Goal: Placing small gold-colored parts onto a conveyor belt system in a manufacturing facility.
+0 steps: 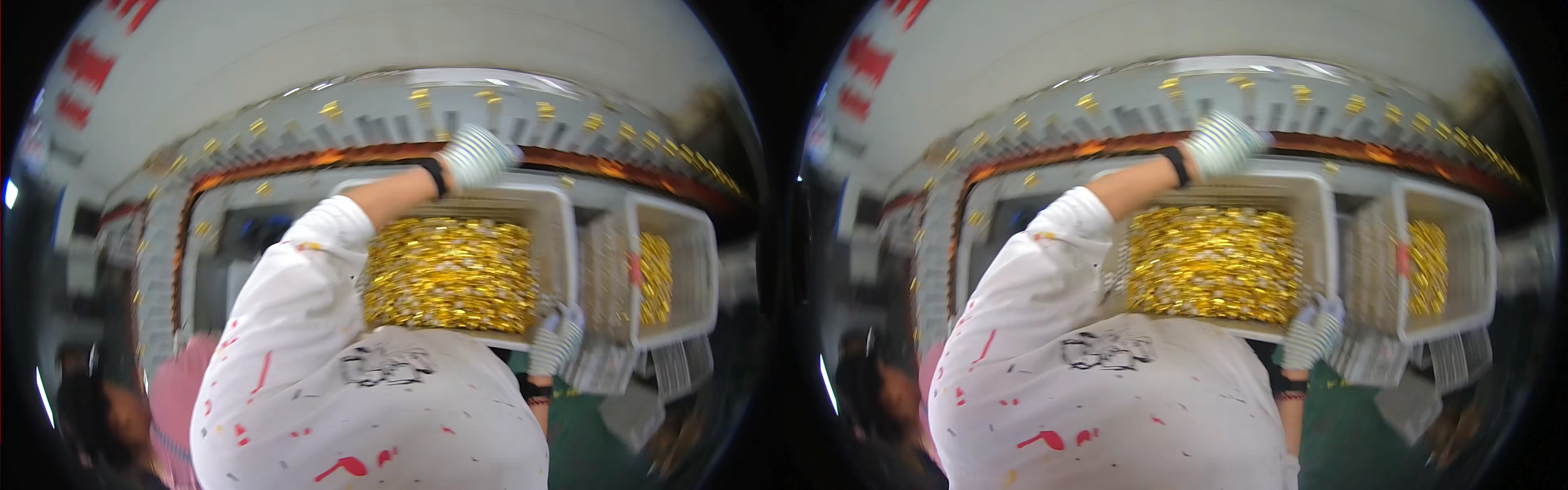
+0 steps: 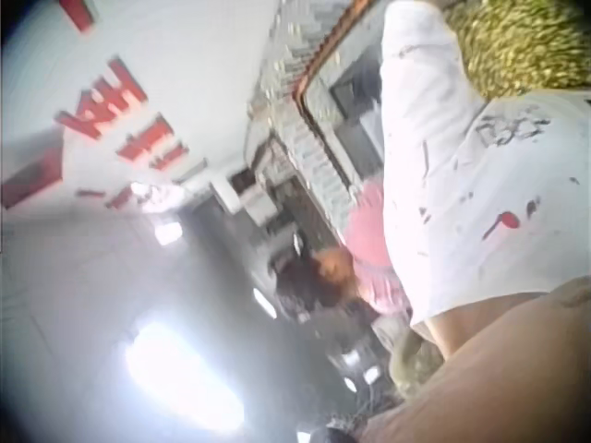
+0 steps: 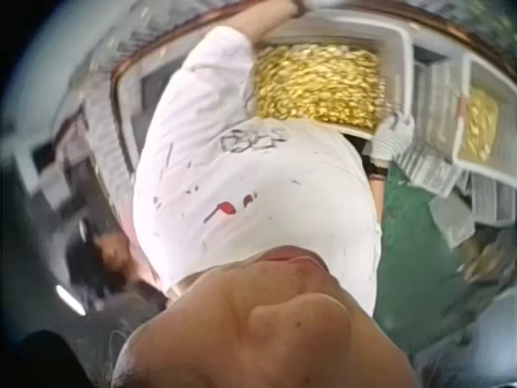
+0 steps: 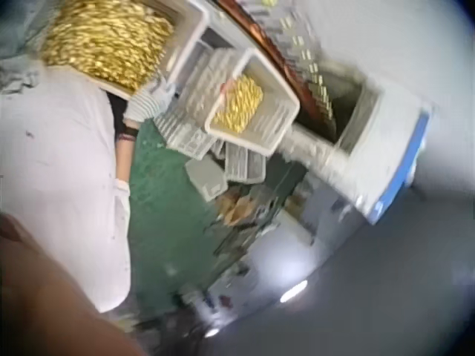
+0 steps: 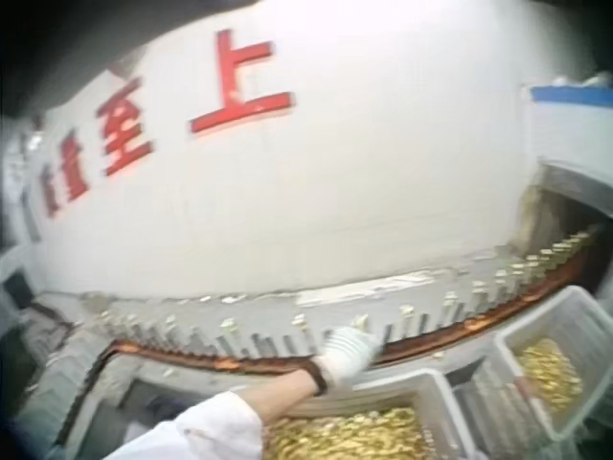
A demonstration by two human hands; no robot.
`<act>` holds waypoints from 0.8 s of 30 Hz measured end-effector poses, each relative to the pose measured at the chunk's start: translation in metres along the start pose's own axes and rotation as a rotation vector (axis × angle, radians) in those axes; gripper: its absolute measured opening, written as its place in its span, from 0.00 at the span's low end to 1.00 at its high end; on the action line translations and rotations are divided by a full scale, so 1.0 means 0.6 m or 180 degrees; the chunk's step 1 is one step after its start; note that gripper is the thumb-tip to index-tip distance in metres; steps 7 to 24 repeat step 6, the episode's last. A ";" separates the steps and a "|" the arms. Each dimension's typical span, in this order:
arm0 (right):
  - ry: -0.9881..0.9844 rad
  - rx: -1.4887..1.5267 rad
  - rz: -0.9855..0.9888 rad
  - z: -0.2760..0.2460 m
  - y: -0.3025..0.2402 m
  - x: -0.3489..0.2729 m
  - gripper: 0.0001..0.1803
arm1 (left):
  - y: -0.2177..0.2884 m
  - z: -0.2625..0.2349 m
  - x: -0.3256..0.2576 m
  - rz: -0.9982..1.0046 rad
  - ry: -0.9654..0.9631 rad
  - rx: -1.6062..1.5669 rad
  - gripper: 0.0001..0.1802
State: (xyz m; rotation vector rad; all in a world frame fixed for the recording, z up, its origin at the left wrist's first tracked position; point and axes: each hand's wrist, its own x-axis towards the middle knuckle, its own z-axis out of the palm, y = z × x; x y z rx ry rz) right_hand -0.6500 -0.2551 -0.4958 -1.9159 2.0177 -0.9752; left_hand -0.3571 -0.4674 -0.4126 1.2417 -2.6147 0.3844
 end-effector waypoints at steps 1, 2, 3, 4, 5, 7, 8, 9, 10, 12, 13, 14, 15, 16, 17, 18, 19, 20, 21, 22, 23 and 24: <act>-0.0070 -0.0059 0.0127 -0.001 0.015 -0.002 0.13 | 0.053 -0.038 -0.006 0.0362 -0.0871 0.0252 0.06; -0.0123 -0.0079 0.0166 0.006 0.029 -0.001 0.12 | 0.068 0.005 -0.045 0.0332 -0.0844 -0.0193 0.07; -0.0211 -0.0076 0.0262 0.010 0.040 -0.003 0.12 | 0.088 0.034 -0.076 0.0306 -0.0945 -0.0502 0.07; -0.0274 -0.0092 0.0374 0.014 0.047 -0.006 0.12 | 0.097 0.040 -0.096 0.0307 -0.1019 -0.0819 0.07; -0.0310 0.0015 0.0493 0.021 0.044 -0.008 0.12 | 0.085 0.044 -0.111 0.0185 -0.0796 -0.0812 0.08; -0.0316 0.0016 0.0354 0.026 0.051 -0.010 0.12 | 0.078 0.043 -0.116 0.0112 -0.0562 -0.0843 0.10; -0.0316 0.0016 0.0354 0.026 0.051 -0.010 0.12 | 0.078 0.043 -0.116 0.0112 -0.0562 -0.0843 0.10; -0.0316 0.0016 0.0354 0.026 0.051 -0.010 0.12 | 0.078 0.043 -0.116 0.0112 -0.0562 -0.0843 0.10; -0.0316 0.0016 0.0354 0.026 0.051 -0.010 0.12 | 0.078 0.043 -0.116 0.0112 -0.0562 -0.0843 0.10; -0.0316 0.0016 0.0354 0.026 0.051 -0.010 0.12 | 0.078 0.043 -0.116 0.0112 -0.0562 -0.0843 0.10; -0.0316 0.0016 0.0354 0.026 0.051 -0.010 0.12 | 0.078 0.043 -0.116 0.0112 -0.0562 -0.0843 0.10; -0.0316 0.0016 0.0354 0.026 0.051 -0.010 0.12 | 0.078 0.043 -0.116 0.0112 -0.0562 -0.0843 0.10; -0.0316 0.0016 0.0354 0.026 0.051 -0.010 0.12 | 0.078 0.043 -0.116 0.0112 -0.0562 -0.0843 0.10; -0.0316 0.0016 0.0354 0.026 0.051 -0.010 0.12 | 0.078 0.043 -0.116 0.0112 -0.0562 -0.0843 0.10; -0.0316 0.0016 0.0354 0.026 0.051 -0.010 0.12 | 0.078 0.043 -0.116 0.0112 -0.0562 -0.0843 0.10; -0.0316 0.0016 0.0354 0.026 0.051 -0.010 0.12 | 0.078 0.043 -0.116 0.0112 -0.0562 -0.0843 0.10; -0.0316 0.0016 0.0354 0.026 0.051 -0.010 0.12 | 0.078 0.043 -0.116 0.0112 -0.0562 -0.0843 0.10; -0.0316 0.0016 0.0354 0.026 0.051 -0.010 0.12 | 0.078 0.043 -0.116 0.0112 -0.0562 -0.0843 0.10; -0.0316 0.0016 0.0354 0.026 0.051 -0.010 0.12 | 0.078 0.043 -0.116 0.0112 -0.0562 -0.0843 0.10; -0.0316 0.0016 0.0354 0.026 0.051 -0.010 0.12 | 0.078 0.043 -0.116 0.0112 -0.0562 -0.0843 0.10; -0.0316 0.0016 0.0354 0.026 0.051 -0.010 0.12 | 0.078 0.043 -0.116 0.0112 -0.0562 -0.0843 0.10; -0.0316 0.0016 0.0354 0.026 0.051 -0.010 0.12 | 0.078 0.043 -0.116 0.0112 -0.0562 -0.0843 0.10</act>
